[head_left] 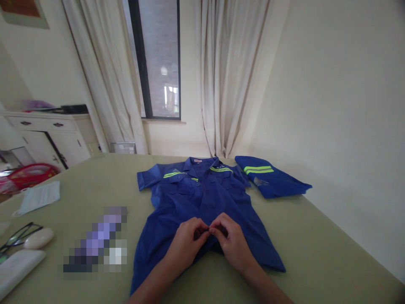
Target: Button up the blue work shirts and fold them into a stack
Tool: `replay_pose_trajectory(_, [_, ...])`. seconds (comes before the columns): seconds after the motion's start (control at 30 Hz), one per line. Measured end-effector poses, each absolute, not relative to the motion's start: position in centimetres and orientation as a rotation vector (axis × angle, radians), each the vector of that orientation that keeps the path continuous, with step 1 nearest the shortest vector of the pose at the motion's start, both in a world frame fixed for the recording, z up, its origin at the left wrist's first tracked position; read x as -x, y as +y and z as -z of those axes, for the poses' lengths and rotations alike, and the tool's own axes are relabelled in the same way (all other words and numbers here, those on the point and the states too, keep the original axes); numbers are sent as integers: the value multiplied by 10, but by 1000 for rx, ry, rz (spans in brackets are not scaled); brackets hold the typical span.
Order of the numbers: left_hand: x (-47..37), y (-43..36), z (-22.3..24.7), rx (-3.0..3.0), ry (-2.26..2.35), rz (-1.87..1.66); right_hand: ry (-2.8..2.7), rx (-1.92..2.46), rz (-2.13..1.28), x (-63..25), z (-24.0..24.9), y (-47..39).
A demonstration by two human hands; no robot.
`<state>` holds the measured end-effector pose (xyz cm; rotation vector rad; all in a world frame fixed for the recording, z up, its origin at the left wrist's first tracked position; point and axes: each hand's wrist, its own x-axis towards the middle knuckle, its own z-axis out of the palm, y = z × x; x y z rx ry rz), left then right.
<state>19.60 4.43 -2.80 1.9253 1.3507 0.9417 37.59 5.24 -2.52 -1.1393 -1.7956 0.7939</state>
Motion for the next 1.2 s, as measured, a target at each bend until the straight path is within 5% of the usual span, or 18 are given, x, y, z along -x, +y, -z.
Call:
replay_pose_trajectory(0.37, [-199, 39, 34, -2485, 1542, -741, -1654, 1212, -982, -373, 36, 61])
replay_pose_trajectory(0.7, [-197, 50, 33, -2800, 1368, -769, -1224, 1356, -1577, -383, 41, 72])
replay_pose_trajectory(1.0, [-186, 52, 19, -1792, 1201, -1059, -1874, 1053, -935, -398, 9, 61])
replay_pose_trajectory(1.2, [-157, 32, 21, -2063, 1335, -722, -1806, 1087, -906, -429, -9, 65])
